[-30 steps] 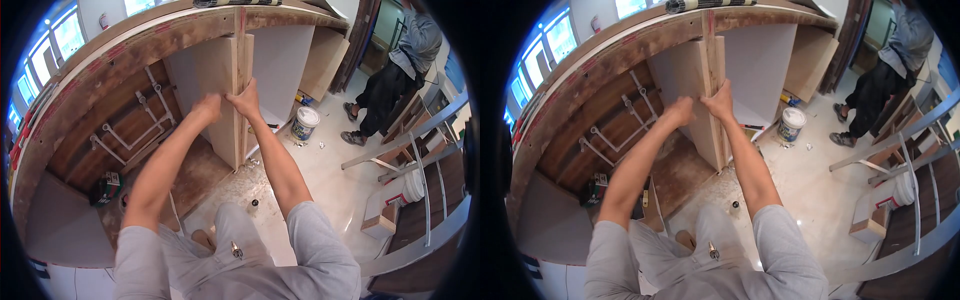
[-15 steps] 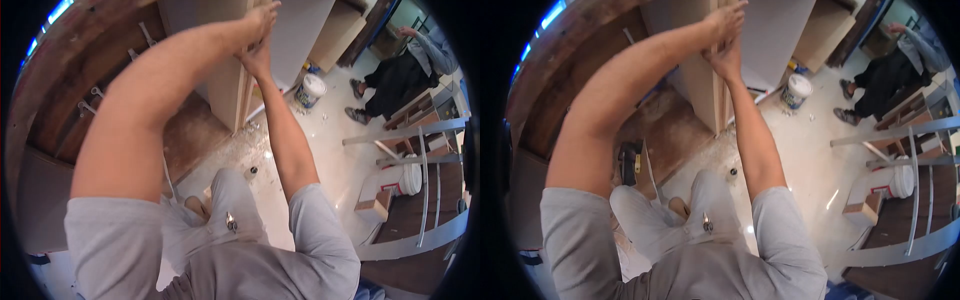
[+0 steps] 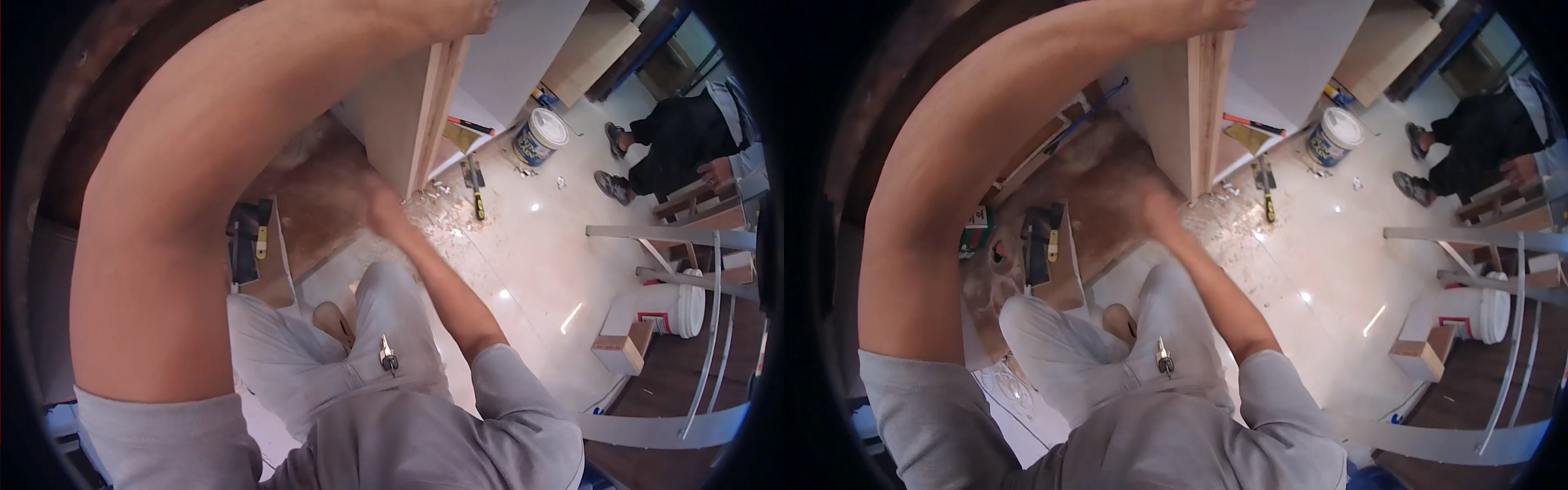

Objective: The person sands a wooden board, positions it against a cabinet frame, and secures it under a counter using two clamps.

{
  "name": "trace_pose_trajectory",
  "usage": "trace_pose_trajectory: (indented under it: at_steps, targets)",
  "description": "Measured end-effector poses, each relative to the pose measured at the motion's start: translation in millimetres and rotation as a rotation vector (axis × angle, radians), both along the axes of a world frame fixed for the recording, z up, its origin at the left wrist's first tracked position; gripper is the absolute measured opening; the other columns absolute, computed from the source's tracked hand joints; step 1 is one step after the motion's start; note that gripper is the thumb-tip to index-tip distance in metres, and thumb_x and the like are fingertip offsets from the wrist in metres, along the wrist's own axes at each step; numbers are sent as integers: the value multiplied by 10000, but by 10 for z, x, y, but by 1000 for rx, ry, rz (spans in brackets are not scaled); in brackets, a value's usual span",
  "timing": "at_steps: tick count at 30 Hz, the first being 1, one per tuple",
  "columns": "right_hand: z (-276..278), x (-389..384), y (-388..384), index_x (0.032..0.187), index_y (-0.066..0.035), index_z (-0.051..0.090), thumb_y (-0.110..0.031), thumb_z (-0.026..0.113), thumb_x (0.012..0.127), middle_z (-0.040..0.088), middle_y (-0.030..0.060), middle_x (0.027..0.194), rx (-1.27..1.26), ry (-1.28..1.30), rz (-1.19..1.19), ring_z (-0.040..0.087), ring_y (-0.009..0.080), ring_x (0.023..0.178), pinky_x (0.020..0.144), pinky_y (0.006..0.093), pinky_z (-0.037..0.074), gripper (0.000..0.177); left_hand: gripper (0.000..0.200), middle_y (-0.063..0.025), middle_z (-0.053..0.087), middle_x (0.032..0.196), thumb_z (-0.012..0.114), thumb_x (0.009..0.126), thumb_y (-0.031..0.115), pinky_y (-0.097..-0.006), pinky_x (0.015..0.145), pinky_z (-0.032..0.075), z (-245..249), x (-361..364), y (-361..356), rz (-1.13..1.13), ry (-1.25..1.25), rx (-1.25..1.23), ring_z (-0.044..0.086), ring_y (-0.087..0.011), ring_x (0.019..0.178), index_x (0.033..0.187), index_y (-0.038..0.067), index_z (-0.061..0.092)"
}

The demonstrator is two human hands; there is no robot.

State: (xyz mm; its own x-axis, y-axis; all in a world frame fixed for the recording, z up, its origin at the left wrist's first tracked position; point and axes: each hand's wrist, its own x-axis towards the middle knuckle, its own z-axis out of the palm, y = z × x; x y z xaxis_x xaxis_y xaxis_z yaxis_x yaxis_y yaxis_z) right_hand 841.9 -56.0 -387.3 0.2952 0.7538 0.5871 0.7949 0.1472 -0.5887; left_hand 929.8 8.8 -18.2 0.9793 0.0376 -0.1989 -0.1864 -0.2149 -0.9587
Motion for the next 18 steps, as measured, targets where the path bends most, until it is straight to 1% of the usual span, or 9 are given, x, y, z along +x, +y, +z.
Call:
trace_pose_trajectory:
  at_steps: [1, 3, 6, 7, 8, 9, 13, 16, 18]
  targets:
    - [-76, -275, 74, 1082, 5, 586, -140, 594, 761, 606, 205, 1077, -91, -174, 85, 591, 367, 975, 840, 437, 480, 352, 406, 0, 509, 1341, 542, 883, 315, -410, 1064, 246, -15, 36, 22, -21, -16, -6, 399, -182, 1286, 1261, 167, 556]
    - [-138, -563, 320, 976, -41, 653, -212, 526, 834, 623, 196, 1035, -449, -489, 214, 605, 330, 968, 849, 412, 487, 255, 416, -6, 495, 1354, 541, 884, 318, -411, 1072, 237, -20, 12, 34, -59, -10, 4, 394, -181, 1290, 1268, 159, 548]
    - [-470, -681, 1032, 910, -50, 680, -201, 512, 835, 643, 161, 978, -527, -644, 468, 630, 276, 929, 815, 400, 503, 237, 432, -12, 478, 1370, 541, 885, 319, -411, 1085, 225, 26, -44, -4, -67, -5, -9, 385, -182, 1295, 1282, 150, 533]
    - [-221, -679, 1095, 988, -52, 650, -224, 513, 858, 626, 167, 1042, -641, -665, 537, 603, 291, 989, 853, 406, 483, 256, 438, -13, 472, 1375, 542, 885, 319, -410, 1089, 221, 31, -69, -14, -60, -1, -23, 382, -182, 1296, 1288, 148, 527]
    - [285, -673, 1060, 1067, -53, 621, -248, 513, 881, 608, 173, 1107, -758, -685, 605, 576, 305, 1048, 891, 413, 464, 290, 435, -10, 475, 1371, 543, 885, 319, -409, 1090, 221, 53, -100, -50, -39, 4, -31, 381, -180, 1296, 1287, 153, 526]
    - [472, -584, 1124, 1065, -51, 621, -249, 516, 878, 608, 177, 1103, -799, -670, 634, 576, 308, 1043, 891, 415, 462, 291, 433, -6, 478, 1367, 543, 884, 319, -408, 1091, 220, 81, -124, -107, -16, 10, -42, 379, -179, 1297, 1286, 159, 526]
    - [265, 317, 1420, 1058, -44, 621, -253, 530, 870, 604, 193, 1090, -777, -536, 388, 575, 321, 1024, 888, 425, 456, 296, 569, 57, 474, 1357, 639, 795, 429, -389, 1109, 176, -113, 189, 133, -34, 4, 9, 325, -145, 1328, 1309, 232, 498]
    - [217, 809, 1494, 1053, -38, 621, -255, 540, 863, 602, 205, 1079, -750, -490, 165, 575, 330, 1009, 886, 433, 452, 299, 501, 79, 544, 1267, 681, 780, 346, -328, 1030, 262, -23, 43, 77, -63, 8, -77, 404, -126, 1256, 1249, 226, 554]
    - [165, 896, 1529, 1049, -35, 621, -257, 547, 859, 600, 213, 1072, -718, -461, 99, 575, 336, 999, 885, 438, 449, 302, 531, 64, 534, 1285, 705, 760, 321, -333, 1035, 255, 7, -11, 71, -57, -3, -130, 398, -134, 1261, 1257, 221, 547]
